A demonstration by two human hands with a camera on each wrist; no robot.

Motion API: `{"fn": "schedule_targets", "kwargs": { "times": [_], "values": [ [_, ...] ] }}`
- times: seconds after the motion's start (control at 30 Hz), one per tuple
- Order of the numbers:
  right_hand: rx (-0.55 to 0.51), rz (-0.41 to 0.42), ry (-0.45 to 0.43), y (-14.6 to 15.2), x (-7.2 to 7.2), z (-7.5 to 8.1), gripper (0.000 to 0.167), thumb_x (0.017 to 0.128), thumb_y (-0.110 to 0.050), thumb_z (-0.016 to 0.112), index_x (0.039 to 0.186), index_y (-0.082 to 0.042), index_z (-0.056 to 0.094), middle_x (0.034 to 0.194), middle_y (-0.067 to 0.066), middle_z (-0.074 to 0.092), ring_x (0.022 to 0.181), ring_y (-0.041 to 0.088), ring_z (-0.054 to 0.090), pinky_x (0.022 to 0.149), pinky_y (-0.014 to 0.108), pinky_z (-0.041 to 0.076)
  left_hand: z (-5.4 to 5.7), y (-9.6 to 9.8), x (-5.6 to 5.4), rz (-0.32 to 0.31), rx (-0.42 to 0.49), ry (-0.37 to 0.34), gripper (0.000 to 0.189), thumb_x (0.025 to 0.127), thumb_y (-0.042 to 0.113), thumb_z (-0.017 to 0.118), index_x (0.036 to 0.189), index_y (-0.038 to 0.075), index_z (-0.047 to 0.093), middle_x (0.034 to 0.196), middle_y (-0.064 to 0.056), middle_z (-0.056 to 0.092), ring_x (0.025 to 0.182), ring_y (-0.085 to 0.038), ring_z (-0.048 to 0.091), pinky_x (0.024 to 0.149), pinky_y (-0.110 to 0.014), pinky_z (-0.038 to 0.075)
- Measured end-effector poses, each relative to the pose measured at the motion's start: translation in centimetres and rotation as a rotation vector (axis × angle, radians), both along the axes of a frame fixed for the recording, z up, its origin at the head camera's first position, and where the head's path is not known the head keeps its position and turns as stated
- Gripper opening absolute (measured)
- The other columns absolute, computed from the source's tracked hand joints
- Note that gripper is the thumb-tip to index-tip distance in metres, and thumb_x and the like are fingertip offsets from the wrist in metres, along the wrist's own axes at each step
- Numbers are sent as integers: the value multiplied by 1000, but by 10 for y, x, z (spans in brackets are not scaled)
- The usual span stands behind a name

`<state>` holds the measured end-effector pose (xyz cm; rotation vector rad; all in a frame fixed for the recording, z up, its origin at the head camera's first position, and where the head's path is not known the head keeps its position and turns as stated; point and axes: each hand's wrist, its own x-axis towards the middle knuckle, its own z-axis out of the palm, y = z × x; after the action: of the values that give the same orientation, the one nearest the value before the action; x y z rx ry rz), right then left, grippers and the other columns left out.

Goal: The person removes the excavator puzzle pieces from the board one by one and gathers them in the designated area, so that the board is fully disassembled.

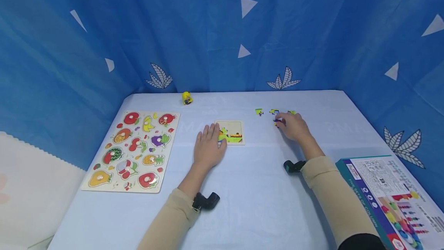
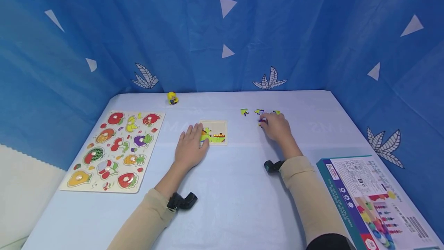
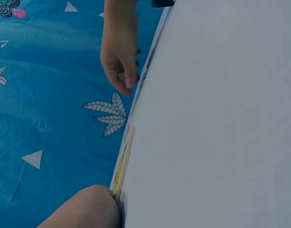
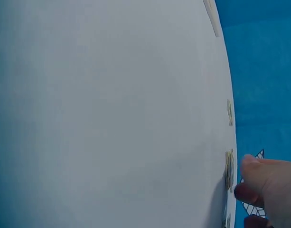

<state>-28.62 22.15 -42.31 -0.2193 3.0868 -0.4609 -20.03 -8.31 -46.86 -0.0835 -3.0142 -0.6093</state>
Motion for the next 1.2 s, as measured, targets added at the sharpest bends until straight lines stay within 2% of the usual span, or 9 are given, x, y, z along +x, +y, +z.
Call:
{"fn": "schedule_targets", "kwargs": {
  "times": [0.17,0.4,0.6,0.77,0.93,1.2],
  "values": [
    [-56,16,70,-12,1,4,37,100,-24,59,134,-10,61,96,13,63,95,32,51,78,46,44,1,0,1,18,55,5,71,101,49,35,160,12,19,166,-8,23,156,-26,11,127,-46,9],
    [-170,78,-16,-52,8,10,43,98,-28,62,140,-17,56,105,9,64,101,28,51,83,44,47,2,-2,3,54,49,-4,72,100,48,37,157,5,26,165,-11,23,156,-27,11,127,-47,9],
    [-219,152,-49,-90,13,9,44,98,-31,63,140,-21,56,106,4,62,102,24,51,85,41,48,3,-3,4,70,22,-11,70,100,48,39,155,6,31,164,-11,26,155,-28,14,127,-46,11],
    [-224,230,-70,-117,16,7,44,98,-31,62,140,-21,56,102,1,62,98,21,52,86,37,48,3,-3,4,66,-6,-11,69,101,50,37,156,8,31,165,-9,25,155,-28,14,126,-48,12],
    [-212,293,-89,-138,20,5,44,98,-32,62,140,-20,57,100,0,62,96,21,50,80,35,46,5,-3,3,59,-7,-13,66,103,46,33,156,8,31,164,-9,26,155,-28,14,126,-49,12],
    [-103,332,-43,-153,19,-5,38,97,-32,63,133,-18,64,95,0,62,90,19,50,76,32,45,4,-4,3,54,2,-8,62,103,41,34,155,6,33,163,-10,29,155,-29,17,126,-50,14]
  ]
}}
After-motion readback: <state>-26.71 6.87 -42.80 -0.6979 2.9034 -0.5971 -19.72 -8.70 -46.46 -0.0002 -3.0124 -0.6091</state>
